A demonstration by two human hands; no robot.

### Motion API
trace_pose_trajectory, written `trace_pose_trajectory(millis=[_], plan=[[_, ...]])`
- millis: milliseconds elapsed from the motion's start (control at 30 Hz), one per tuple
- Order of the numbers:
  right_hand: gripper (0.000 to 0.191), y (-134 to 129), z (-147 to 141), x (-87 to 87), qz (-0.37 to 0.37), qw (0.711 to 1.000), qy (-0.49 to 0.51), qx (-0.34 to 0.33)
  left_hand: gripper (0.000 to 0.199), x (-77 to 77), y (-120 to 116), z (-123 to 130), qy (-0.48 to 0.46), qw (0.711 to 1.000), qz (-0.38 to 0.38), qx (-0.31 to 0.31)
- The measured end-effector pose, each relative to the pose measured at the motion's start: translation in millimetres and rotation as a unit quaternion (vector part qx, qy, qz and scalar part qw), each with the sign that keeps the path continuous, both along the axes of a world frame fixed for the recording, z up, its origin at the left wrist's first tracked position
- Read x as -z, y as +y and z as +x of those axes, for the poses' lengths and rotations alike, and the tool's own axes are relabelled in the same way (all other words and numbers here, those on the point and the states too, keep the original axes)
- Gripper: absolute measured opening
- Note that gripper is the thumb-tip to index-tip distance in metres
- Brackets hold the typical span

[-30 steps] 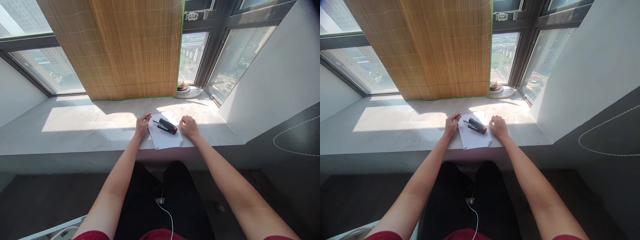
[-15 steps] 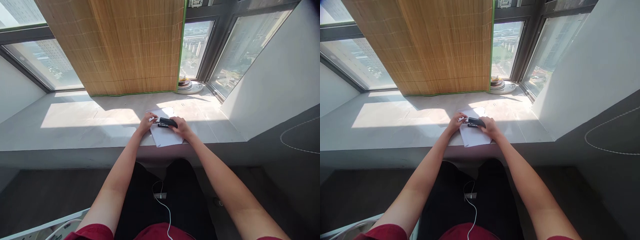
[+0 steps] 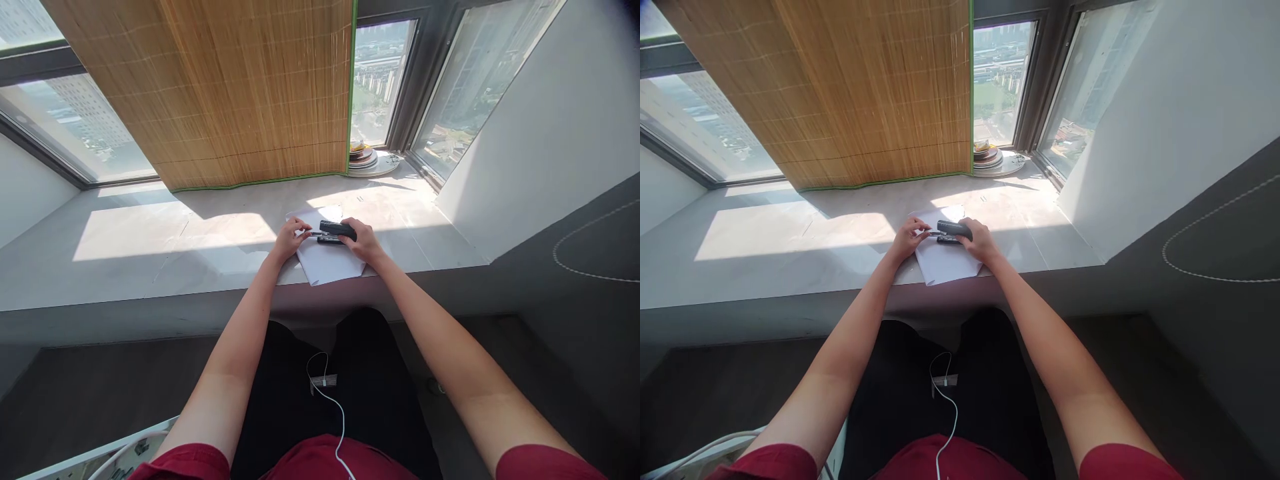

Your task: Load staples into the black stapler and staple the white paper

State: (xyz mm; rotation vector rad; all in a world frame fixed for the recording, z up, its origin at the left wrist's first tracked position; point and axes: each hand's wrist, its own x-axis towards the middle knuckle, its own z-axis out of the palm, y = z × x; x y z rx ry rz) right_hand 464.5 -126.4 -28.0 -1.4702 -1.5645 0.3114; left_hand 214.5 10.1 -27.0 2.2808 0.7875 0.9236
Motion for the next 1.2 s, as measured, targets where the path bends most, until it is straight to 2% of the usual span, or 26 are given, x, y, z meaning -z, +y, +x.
trace_pose_trajectory(millis=[133,400,933,1200], plan=[[0.03,-1.2,-0.6,-2.5,-0.007,1.0,0.012,0.002,0.011,0.2,0.3,0.0,0.007,1.0,0.003,0.03],[0.03,-1.4,-0.5,-5.1,-0.008,0.999,0.03,-0.009,0.011,-5.2,-4.5,-0.9,0.004,0.999,0.002,0.048],[0.035,-1.8,6.3,-2.8,0.012,0.993,0.115,-0.001,0.02,-8.1,-6.8,-2.2,0.011,0.999,-0.02,0.037],[0.04,-5.2,7.9,-7.9,0.016,0.976,0.215,0.007,0.028,-8.5,-7.1,-0.8,-0.068,0.994,-0.06,0.055]])
